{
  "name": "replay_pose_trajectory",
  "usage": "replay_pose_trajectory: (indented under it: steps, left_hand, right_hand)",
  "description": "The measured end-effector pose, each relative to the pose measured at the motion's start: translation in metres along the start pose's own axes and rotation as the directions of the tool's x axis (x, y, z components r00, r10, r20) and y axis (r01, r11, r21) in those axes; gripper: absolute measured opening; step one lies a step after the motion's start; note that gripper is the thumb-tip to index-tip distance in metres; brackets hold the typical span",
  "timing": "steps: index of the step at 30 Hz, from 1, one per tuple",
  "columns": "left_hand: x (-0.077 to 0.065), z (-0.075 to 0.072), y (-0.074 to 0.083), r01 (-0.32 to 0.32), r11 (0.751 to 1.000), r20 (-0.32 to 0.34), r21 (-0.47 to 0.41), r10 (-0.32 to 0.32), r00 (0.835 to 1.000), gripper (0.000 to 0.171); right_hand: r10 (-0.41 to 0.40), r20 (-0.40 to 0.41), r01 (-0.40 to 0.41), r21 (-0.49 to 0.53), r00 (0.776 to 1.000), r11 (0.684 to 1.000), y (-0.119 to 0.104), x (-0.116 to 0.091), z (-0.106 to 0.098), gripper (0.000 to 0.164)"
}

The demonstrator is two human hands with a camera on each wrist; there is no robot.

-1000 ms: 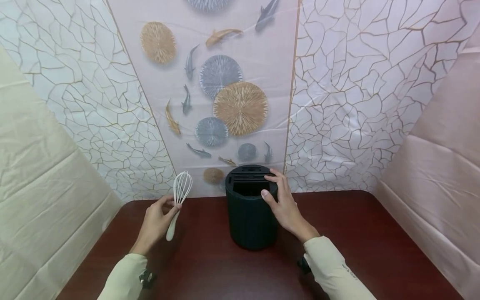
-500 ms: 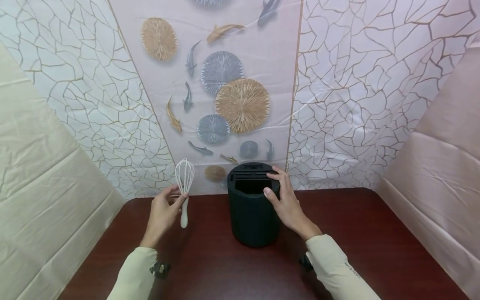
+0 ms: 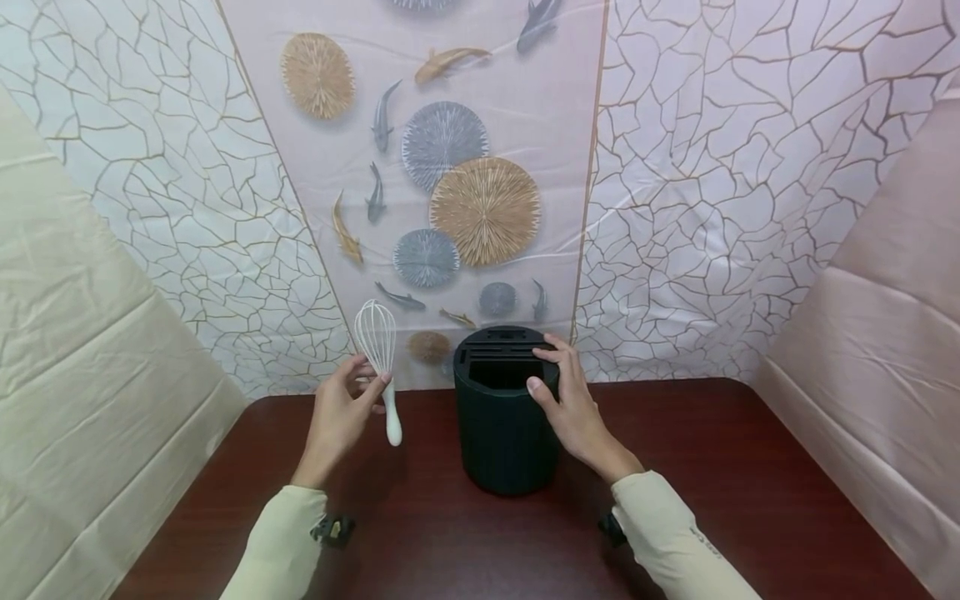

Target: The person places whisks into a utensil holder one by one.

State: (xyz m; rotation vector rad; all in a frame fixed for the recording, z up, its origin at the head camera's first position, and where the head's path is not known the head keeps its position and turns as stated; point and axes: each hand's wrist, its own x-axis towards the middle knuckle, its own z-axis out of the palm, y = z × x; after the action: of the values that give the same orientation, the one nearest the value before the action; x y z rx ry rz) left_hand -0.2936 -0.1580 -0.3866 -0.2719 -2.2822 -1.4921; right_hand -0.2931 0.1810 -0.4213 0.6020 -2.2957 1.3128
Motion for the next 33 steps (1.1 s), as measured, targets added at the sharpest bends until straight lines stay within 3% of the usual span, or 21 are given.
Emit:
replay_pose_trajectory:
  steps: [7,17,25,33]
  left_hand:
    - [0.005,0.005,0.017,-0.021,0.997,0.011,-0.073,0.022,1.0,0.049]
    - [0.01,0.014,0.038,-0.107,0.985,-0.041,-0.135,0.102,0.994,0.04]
    - [0.011,0.02,0.052,-0.175,0.972,-0.095,-0.156,0.162,0.982,0.037]
    - [0.012,0.022,0.065,-0.194,0.967,-0.114,-0.163,0.177,0.978,0.04]
  right_hand:
    - [0.011,0.002,-0.011,0.0,1.0,1.0,-0.001,-0.001,0.0,0.053]
    - [0.005,-0.004,-0.005,0.001,1.0,1.0,0.0,0.0,0.0,0.053]
    - [0.008,-0.006,-0.008,0.009,1.0,1.0,-0.001,0.0,0.001,0.053]
    - [0.008,-0.009,-0.008,0.003,1.0,1.0,-0.001,-0.001,0.001,0.053]
